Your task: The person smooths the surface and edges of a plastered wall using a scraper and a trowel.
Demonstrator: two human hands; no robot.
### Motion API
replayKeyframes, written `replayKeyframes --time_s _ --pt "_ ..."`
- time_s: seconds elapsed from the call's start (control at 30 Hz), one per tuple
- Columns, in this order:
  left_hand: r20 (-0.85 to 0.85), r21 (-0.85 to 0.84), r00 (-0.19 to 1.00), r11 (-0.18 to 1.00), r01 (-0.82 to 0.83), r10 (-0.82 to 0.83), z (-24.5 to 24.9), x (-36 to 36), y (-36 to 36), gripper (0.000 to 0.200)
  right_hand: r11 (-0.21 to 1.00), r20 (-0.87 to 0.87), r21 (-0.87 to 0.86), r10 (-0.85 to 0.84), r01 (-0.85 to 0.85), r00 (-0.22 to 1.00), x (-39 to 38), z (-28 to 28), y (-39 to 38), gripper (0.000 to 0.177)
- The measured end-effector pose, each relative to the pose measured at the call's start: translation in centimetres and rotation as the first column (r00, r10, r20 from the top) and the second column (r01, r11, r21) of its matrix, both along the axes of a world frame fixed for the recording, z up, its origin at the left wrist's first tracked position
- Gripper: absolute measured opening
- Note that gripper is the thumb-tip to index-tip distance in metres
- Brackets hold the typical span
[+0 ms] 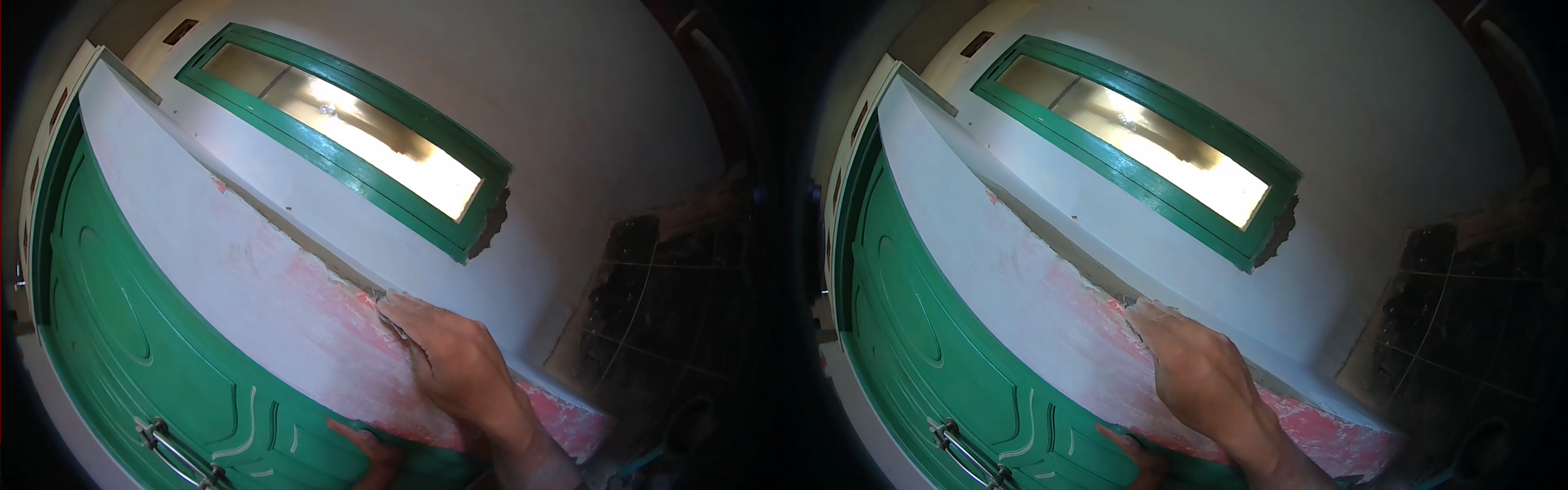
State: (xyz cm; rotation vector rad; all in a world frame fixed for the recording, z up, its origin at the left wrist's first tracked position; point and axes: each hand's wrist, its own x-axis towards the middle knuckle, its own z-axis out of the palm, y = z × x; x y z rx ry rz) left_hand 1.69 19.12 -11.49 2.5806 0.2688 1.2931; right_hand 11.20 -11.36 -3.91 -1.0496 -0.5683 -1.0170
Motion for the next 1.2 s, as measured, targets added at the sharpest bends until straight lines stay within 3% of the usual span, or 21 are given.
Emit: replayKeyframes --time_s 0.07,0.17,0.27,0.33,0.37,0.43,0.53,0.67,0.73,0.77,0.83,0.97,1.03,1.13,1.2 --pt "0.027 -0.065 1.000 0.998 0.018 -0.016 0.2 -0.1 -0.9 0.136 1.000 -0.006 -0.011 0.013 -0.013 1.000 -0.1 -0.3 -0.2 0.037" --pt "0.138 -0.172 0.973 0.963 0.205 -0.183 2.1 0.3 -4.8 0.138 0.996 -0.050 -0.042 0.073 -0.075 0.996 -1.1 -1.9 -1.4 0.039" --pt "0.116 -0.244 0.977 0.948 0.204 -0.180 1.9 0.1 -5.2 0.138 0.994 -0.060 -0.026 0.104 -0.106 0.993 -1.1 -2.2 -1.9 0.041" --pt "0.156 0.087 0.987 0.996 0.027 -0.040 1.3 0.0 -4.0 0.125 0.997 -0.058 0.059 0.053 -0.050 0.997 -0.5 -1.5 -1.9 0.038" --pt "0.262 0.414 0.964 0.899 -0.146 0.036 1.2 0.4 -2.7 0.113 0.997 -0.034 0.064 0.035 -0.032 0.999 -0.2 -1.2 -1.5 0.038" --pt "0.342 0.609 0.939 0.753 -0.248 0.033 1.5 0.5 -2.6 0.103 0.997 0.013 0.078 -0.004 0.003 1.000 0.4 -0.8 -0.7 0.039" --pt "0.280 0.502 0.959 0.859 -0.101 -0.051 0.9 0.7 -2.2 0.106 0.997 0.041 0.039 0.068 -0.069 0.997 0.5 -0.4 0.2 0.041" --pt "0.332 0.624 0.941 0.765 -0.160 -0.073 -0.9 1.6 2.1 0.110 0.990 -0.023 0.087 0.110 -0.108 0.994 0.4 0.7 -0.1 0.031" --pt "0.309 0.510 0.945 0.857 -0.067 -0.110 -0.6 1.6 1.3 0.112 0.995 0.006 0.085 0.051 -0.051 0.999 1.2 0.5 0.3 0.030" --pt "0.282 0.349 0.948 0.936 0.038 -0.144 -0.7 1.7 0.5 0.114 0.996 -0.002 0.064 0.067 -0.067 0.998 1.4 0.0 0.3 0.036" --pt "0.262 0.156 0.954 0.982 0.104 -0.143 -0.7 1.6 -0.4 0.116 0.995 -0.015 0.018 0.098 -0.097 0.995 1.6 -1.0 0.2 0.047" --pt "0.232 0.227 0.972 0.974 -0.007 -0.047 -2.0 1.1 1.0 0.121 0.993 -0.012 0.088 0.082 -0.081 0.997 1.7 -0.4 0.4 0.046" --pt "0.239 0.203 0.964 0.977 0.065 -0.114 -2.4 1.6 1.9 0.123 0.995 0.016 0.074 0.062 -0.063 0.998 1.6 -0.2 0.8 0.046" --pt "0.275 -0.035 0.930 0.964 0.263 -0.244 -2.3 2.3 0.7 0.126 0.997 0.011 0.063 0.051 -0.051 0.999 1.6 -0.8 1.0 0.045" --pt "0.255 -0.149 0.942 0.954 0.261 -0.218 -1.7 1.7 -0.9 0.128 0.996 0.006 0.051 0.079 -0.080 0.997 1.8 -1.5 0.9 0.044"
